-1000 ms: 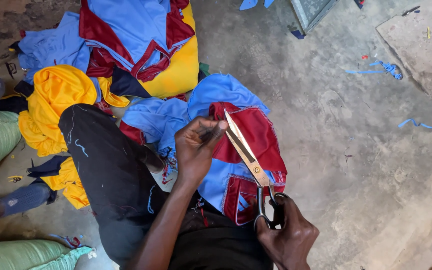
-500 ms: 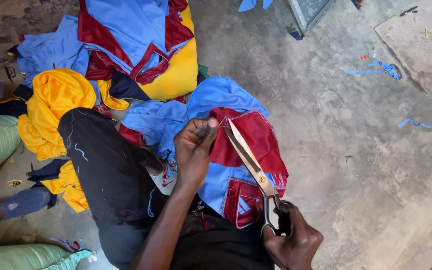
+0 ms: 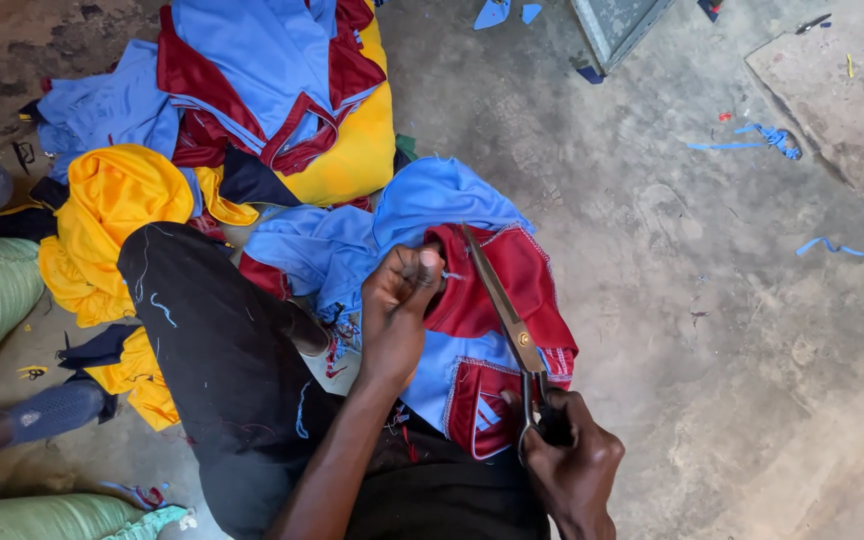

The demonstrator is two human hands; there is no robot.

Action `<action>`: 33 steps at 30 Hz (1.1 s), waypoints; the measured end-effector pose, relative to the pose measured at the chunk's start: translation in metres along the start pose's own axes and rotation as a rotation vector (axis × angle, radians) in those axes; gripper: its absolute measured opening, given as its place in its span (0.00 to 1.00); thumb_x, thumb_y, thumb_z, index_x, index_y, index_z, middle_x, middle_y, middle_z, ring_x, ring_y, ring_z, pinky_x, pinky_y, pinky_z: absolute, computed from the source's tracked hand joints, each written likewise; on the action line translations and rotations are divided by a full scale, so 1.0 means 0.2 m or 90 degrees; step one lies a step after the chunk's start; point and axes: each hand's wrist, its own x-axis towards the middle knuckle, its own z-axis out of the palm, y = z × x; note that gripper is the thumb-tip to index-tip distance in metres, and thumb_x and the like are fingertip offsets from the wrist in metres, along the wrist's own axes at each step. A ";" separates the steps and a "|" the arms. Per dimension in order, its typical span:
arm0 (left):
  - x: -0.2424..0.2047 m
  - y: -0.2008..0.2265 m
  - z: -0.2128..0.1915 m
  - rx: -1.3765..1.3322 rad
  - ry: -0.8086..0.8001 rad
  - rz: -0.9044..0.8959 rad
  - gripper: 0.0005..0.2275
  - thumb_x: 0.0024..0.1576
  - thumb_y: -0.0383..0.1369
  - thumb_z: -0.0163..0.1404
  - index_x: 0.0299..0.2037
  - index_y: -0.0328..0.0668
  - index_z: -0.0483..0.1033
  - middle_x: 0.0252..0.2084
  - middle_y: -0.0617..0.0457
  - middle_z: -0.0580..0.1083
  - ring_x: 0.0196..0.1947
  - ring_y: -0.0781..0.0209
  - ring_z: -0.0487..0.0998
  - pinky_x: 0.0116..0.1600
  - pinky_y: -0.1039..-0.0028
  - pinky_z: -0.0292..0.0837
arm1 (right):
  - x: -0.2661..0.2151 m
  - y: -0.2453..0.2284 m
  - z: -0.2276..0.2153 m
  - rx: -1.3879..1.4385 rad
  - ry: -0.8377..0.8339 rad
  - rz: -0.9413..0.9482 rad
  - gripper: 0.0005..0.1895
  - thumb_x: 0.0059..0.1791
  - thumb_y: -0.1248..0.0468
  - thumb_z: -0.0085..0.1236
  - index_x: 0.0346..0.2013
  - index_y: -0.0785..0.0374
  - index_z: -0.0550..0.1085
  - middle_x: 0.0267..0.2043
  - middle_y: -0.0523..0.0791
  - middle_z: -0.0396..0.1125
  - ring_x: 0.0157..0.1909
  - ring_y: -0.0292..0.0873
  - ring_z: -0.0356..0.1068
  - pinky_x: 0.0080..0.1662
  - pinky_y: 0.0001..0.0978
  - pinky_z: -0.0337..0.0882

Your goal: Trimming excess threads and fabric edges from garments using scissors

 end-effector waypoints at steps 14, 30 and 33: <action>0.00 0.10 0.03 -0.034 0.005 -0.065 0.08 0.57 0.37 0.61 0.38 0.50 0.73 0.36 0.61 0.73 0.41 0.69 0.76 0.57 0.71 0.76 | -0.10 0.14 0.00 -0.008 -0.002 0.018 0.15 0.35 0.64 0.61 0.36 0.54 0.76 0.18 0.36 0.67 0.19 0.34 0.60 0.27 0.32 0.64; 0.45 0.55 0.40 0.108 -0.278 0.190 0.14 0.61 0.34 0.54 0.58 0.49 0.79 0.53 0.52 0.81 0.59 0.64 0.80 0.61 0.73 0.79 | 0.04 -0.26 -0.10 0.259 0.160 0.173 0.12 0.35 0.65 0.76 0.23 0.70 0.80 0.17 0.38 0.48 0.23 0.31 0.47 0.26 0.28 0.52; 0.42 0.53 0.41 0.180 -0.297 0.270 0.15 0.61 0.42 0.55 0.56 0.50 0.77 0.52 0.52 0.81 0.58 0.58 0.82 0.57 0.69 0.83 | 0.03 -0.23 -0.09 0.259 0.212 0.116 0.15 0.34 0.73 0.75 0.21 0.72 0.71 0.18 0.42 0.47 0.22 0.33 0.49 0.35 0.25 0.85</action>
